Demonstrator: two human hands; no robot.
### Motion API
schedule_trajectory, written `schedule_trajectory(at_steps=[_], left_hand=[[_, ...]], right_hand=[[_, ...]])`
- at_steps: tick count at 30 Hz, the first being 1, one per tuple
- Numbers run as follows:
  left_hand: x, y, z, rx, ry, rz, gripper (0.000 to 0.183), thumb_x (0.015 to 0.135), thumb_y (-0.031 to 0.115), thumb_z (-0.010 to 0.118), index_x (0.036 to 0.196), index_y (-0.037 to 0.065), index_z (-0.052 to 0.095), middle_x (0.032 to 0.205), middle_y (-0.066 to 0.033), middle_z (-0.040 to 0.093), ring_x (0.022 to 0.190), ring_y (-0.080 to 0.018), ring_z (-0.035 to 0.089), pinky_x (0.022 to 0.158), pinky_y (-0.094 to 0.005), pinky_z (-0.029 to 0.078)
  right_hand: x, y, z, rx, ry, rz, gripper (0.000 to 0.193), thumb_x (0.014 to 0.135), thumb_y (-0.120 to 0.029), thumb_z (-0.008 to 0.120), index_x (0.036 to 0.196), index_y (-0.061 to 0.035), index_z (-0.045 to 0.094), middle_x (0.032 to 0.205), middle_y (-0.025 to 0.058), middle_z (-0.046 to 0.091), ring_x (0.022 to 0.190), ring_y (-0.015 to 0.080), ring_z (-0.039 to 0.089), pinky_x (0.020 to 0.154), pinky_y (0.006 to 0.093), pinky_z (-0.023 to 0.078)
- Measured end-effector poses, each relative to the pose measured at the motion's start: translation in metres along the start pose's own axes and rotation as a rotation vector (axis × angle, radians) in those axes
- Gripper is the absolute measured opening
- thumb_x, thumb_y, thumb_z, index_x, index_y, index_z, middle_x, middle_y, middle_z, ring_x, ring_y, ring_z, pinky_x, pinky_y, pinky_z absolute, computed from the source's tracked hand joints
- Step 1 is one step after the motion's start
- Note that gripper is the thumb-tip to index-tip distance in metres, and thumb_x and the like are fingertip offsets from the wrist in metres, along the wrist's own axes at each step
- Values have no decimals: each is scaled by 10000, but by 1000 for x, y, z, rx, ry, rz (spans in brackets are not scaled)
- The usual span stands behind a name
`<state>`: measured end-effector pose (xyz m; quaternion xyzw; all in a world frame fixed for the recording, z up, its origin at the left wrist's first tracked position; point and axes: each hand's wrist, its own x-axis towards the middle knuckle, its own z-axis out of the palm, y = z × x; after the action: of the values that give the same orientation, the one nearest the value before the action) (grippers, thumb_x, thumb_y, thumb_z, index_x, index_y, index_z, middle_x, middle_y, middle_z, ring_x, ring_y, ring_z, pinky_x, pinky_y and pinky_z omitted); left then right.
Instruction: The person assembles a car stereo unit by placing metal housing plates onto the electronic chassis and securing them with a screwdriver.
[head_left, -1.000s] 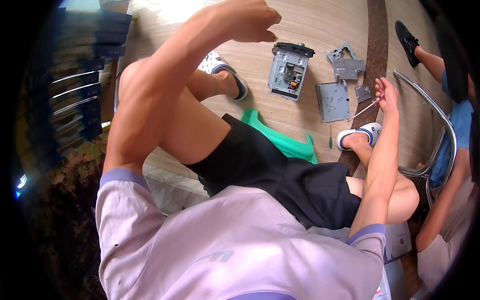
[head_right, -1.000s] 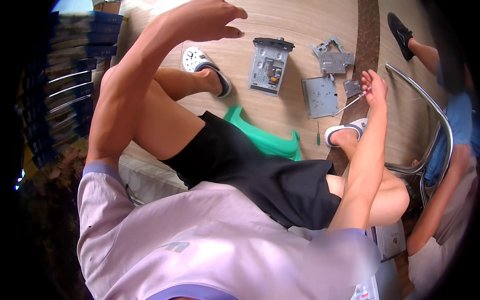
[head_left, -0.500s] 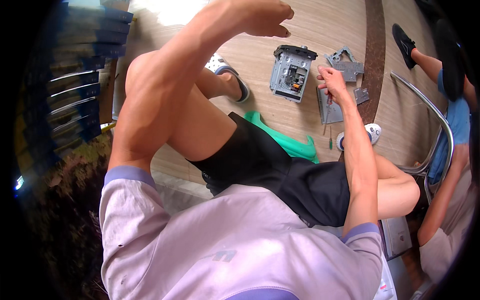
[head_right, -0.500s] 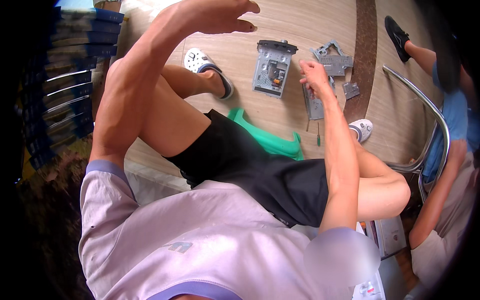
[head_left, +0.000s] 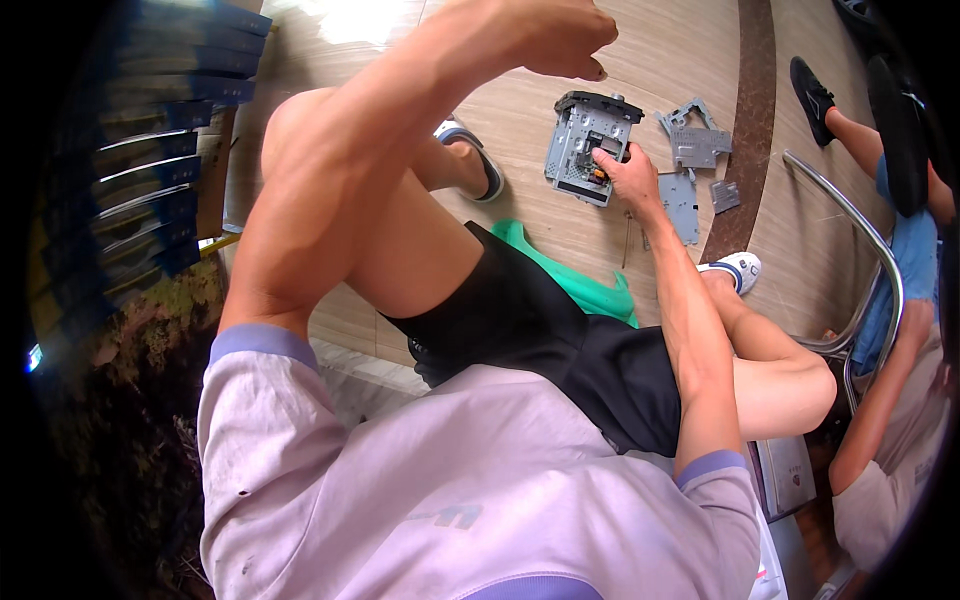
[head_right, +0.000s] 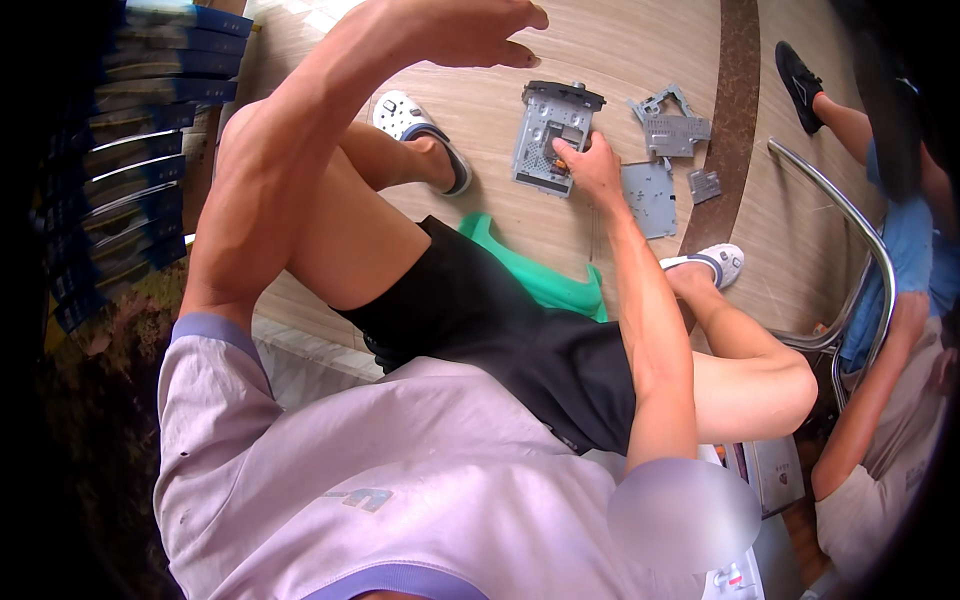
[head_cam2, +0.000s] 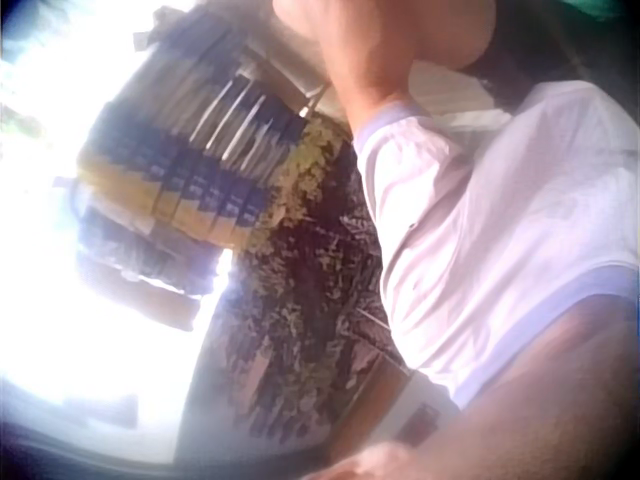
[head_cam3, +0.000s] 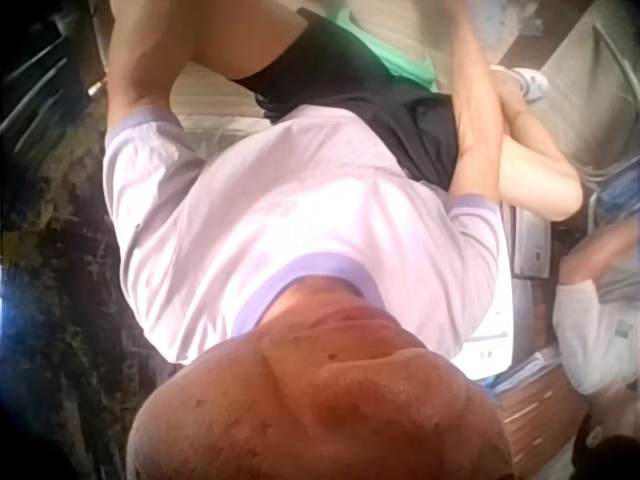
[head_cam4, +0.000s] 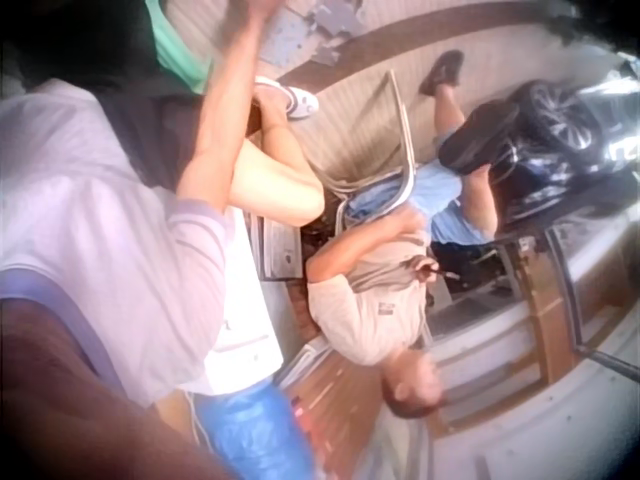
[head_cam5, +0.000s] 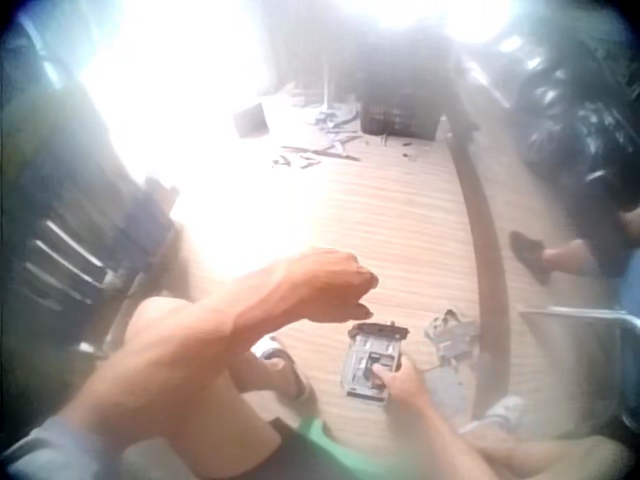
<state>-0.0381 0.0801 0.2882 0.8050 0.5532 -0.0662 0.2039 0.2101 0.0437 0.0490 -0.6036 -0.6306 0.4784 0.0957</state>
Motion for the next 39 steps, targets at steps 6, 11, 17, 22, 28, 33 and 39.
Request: schedule_trajectory(at_steps=[6, 11, 17, 22, 28, 33, 39], left_hand=[[3, 2, -3, -2, 19, 34, 321, 914, 325, 710, 1002, 18, 743, 957, -231, 739, 954, -421, 703, 847, -512, 558], [4, 6, -7, 7, 23, 42, 312, 914, 326, 705, 1004, 31, 748, 960, -224, 742, 947, -415, 707, 834, -510, 563], [5, -12, -5, -46, 59, -27, 371, 918, 352, 703, 1091, 25, 729, 972, -225, 742, 970, -428, 699, 868, -511, 554], [0, -31, -17, -36, 105, -69, 448, 934, 373, 694, 1209, 19, 700, 1048, -249, 734, 1024, -435, 687, 902, -505, 551], [0, -41, -22, -103, 274, -153, 516, 947, 378, 681, 1305, 6, 665, 1057, -274, 729, 1028, -432, 691, 920, -498, 544], [5, -44, -18, -108, 368, -130, 531, 962, 392, 670, 1319, -1, 651, 1100, -286, 717, 1071, -425, 677, 937, -492, 539], [23, -30, -30, -482, 586, -274, 757, 944, 562, 687, 1444, 8, 563, 1332, -275, 650, 1173, -410, 663, 968, -478, 538]], right_hand=[[1, -12, 4, -151, 20, 25, 530, 805, -393, 763, 1130, 19, 688, 1072, 237, 755, 1042, 389, 723, 935, 461, 547], [6, -4, 8, -238, 57, 47, 447, 797, -324, 725, 1070, 29, 704, 1000, 217, 767, 976, 381, 737, 904, 444, 552], [6, -6, 5, -207, 80, 81, 431, 751, -291, 729, 1075, -6, 724, 1017, 236, 761, 1032, 381, 730, 920, 452, 552], [30, 22, -34, 469, 28, 237, 278, 843, -226, 702, 958, 27, 718, 877, 104, 731, 704, 186, 685, 640, 368, 551], [42, 20, -87, 775, -72, 149, 244, 970, -179, 631, 1019, 52, 695, 945, 109, 739, 829, 189, 724, 771, 384, 612], [17, -43, -123, 952, -71, 99, 120, 938, -169, 673, 966, -55, 698, 853, 43, 700, 727, 150, 687, 632, 306, 561], [-14, -88, -163, 1112, -140, -1, 123, 935, -206, 677, 894, -97, 639, 792, 15, 659, 681, 130, 665, 602, 301, 560]])
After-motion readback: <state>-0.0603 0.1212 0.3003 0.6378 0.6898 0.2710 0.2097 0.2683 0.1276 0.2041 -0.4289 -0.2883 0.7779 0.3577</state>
